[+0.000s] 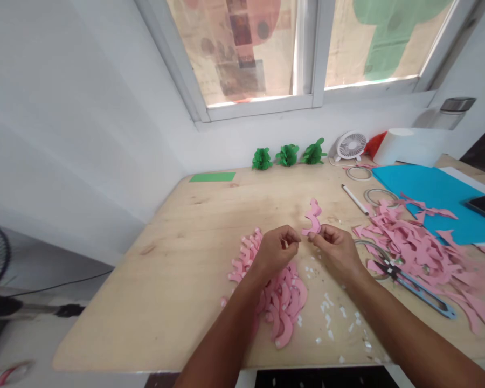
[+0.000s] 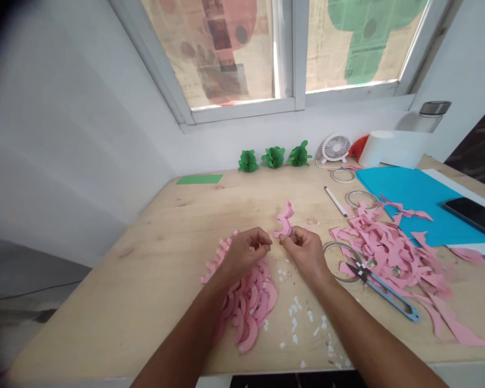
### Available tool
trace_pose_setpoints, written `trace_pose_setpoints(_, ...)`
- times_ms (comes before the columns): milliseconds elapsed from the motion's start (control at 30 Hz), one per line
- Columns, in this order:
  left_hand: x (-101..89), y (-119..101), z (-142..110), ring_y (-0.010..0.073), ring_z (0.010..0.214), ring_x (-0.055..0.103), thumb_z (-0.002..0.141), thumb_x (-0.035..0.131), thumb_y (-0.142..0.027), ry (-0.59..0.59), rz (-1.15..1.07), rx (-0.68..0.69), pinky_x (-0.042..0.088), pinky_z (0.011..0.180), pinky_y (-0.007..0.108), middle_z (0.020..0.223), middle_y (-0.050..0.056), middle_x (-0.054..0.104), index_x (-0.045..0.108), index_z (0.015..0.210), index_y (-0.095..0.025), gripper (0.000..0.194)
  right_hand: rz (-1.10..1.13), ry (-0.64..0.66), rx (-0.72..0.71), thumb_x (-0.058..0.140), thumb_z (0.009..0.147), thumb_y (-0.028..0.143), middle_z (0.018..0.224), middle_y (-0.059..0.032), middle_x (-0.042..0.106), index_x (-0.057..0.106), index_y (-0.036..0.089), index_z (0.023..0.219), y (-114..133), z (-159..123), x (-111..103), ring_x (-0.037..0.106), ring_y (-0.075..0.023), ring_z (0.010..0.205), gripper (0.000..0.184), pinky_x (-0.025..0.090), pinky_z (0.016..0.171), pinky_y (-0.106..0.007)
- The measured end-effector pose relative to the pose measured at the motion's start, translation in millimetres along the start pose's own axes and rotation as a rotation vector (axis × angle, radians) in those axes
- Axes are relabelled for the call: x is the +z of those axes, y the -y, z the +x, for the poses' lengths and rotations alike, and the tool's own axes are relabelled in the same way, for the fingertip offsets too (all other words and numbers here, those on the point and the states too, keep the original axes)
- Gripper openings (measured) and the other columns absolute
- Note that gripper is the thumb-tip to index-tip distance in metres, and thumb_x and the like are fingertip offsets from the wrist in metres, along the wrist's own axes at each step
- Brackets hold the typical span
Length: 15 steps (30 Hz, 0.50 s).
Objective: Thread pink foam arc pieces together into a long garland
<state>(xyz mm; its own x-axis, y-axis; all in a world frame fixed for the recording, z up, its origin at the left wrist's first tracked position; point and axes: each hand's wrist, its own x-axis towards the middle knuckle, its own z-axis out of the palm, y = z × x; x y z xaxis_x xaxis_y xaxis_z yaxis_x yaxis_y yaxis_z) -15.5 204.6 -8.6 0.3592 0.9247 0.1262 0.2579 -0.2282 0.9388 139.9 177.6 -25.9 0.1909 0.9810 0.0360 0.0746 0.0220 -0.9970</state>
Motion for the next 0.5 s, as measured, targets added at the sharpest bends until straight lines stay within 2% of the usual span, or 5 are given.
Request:
trace_pose_setpoints(167,-1.5,4.6,0.3,0.0098,0.052,0.050,0.072,0.050,-0.016,0.071,-0.017,-0.034,0.037,0.050,0.021,0.055,-0.001,0.056,0.064,0.073,-0.015,0.014,0.015,0.000,0.018,0.065,0.070,0.038,0.050,0.0065,0.037,0.050,0.017,0.058,0.1,0.1,-0.3,0.030,-0.0081,0.046,0.028,0.021,0.045,-0.022)
trace_pose_setpoints(233,-1.9,4.8,0.9,0.0098,0.052,0.050,0.074,0.055,-0.022,0.025,-0.014,-0.015,0.038,0.051,0.021,0.057,-0.002,0.056,0.064,0.079,-0.016,0.013,0.044,0.012,0.031,0.066,0.070,0.039,0.050,0.0062,0.039,0.051,0.017,0.059,0.0,0.1,0.1,0.031,-0.0082,0.046,0.028,0.022,0.045,-0.022)
trace_pose_setpoints(300,-2.1,4.0,1.8,0.0104,0.057,0.052,0.071,0.061,-0.024,-0.062,-0.037,0.022,0.040,0.054,0.021,0.064,-0.001,0.059,0.062,0.091,-0.017,0.021,0.082,0.028,0.054,0.067,0.069,0.039,0.050,0.0061,0.040,0.053,0.017,0.060,-0.2,0.1,0.7,0.032,-0.0080,0.045,0.028,0.022,0.045,-0.022)
trace_pose_setpoints(367,-1.9,2.6,2.7,0.0117,0.066,0.056,0.068,0.064,-0.022,-0.095,-0.077,0.062,0.043,0.059,0.022,0.075,0.001,0.063,0.060,0.100,-0.018,0.032,0.123,0.057,0.078,0.068,0.068,0.039,0.050,0.0060,0.042,0.054,0.017,0.060,-0.3,-0.1,1.2,0.032,-0.0078,0.045,0.027,0.022,0.045,-0.022)
trace_pose_setpoints(500,-0.4,1.9,2.2,0.0136,0.074,0.059,0.070,0.061,-0.018,-0.016,-0.073,0.127,0.046,0.066,0.024,0.088,0.004,0.066,0.064,0.095,-0.019,0.026,0.202,0.126,0.107,0.068,0.069,0.038,0.053,0.0043,0.048,0.057,0.017,0.063,1.1,-1.2,1.8,0.038,-0.0088,0.048,0.025,0.027,0.047,-0.022)
